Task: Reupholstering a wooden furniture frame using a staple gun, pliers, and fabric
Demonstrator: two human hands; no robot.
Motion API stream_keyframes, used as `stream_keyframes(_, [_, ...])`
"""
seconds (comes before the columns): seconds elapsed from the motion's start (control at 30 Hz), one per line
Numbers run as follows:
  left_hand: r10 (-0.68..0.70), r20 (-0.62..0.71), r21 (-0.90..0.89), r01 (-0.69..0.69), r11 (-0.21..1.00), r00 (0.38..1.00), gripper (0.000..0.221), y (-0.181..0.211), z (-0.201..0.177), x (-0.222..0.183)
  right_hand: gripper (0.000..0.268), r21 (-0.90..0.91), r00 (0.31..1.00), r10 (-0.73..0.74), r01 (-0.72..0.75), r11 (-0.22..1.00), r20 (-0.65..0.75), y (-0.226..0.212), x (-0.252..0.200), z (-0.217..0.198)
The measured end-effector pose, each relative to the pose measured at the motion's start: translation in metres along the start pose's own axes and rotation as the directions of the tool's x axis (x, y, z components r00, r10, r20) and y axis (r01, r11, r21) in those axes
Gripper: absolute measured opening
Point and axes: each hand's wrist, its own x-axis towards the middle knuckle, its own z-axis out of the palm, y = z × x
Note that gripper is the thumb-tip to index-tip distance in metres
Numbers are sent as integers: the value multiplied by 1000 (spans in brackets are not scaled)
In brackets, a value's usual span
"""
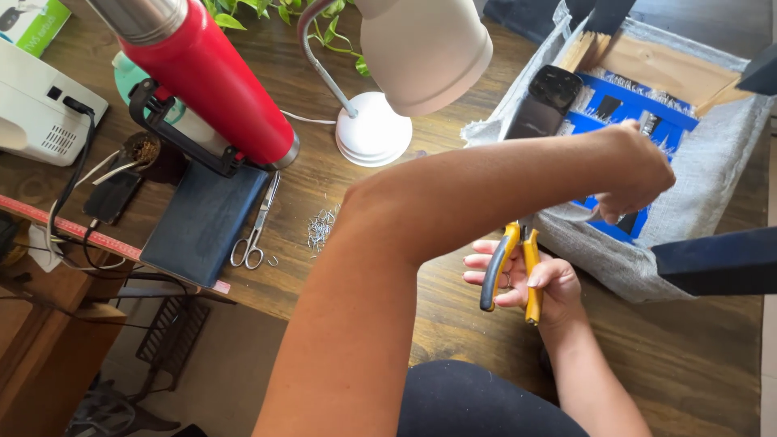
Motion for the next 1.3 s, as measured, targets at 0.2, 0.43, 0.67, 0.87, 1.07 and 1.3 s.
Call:
stream_keyframes(0.2, [52, 86, 51, -56, 997, 995, 37, 6, 11, 19, 62, -327, 908, -185, 57, 943, -375, -9, -1, 25])
stream_keyframes(0.43, [-112, -231, 151, 150, 977, 967, 71, 10, 1, -4, 38, -438, 790, -316, 67, 896, -525, 14, 28, 38])
stream_keyframes(0.67, [-627, -444, 137, 741, 658, 640, 100, -15, 0, -79, 35, -166, 931, -300, 269, 949, -210, 19, 30, 14])
stream_keyframes(0.87, [-654, -465, -93, 702, 706, 597, 37, -17, 13, -72, 28, 302, 957, -285, 258, 918, 48, 25, 36, 35])
stream_keyframes(1.07, [-695, 13, 386, 638, 667, 719, 44, -2, -5, -48, 39, -179, 858, -304, 250, 952, -414, -7, -8, 16])
stream_keyframes(1.3, [-465, 335, -150, 533, 833, 820, 70, -10, 45, 25, 40, -478, 775, -158, -203, 854, -611, -11, 6, 83])
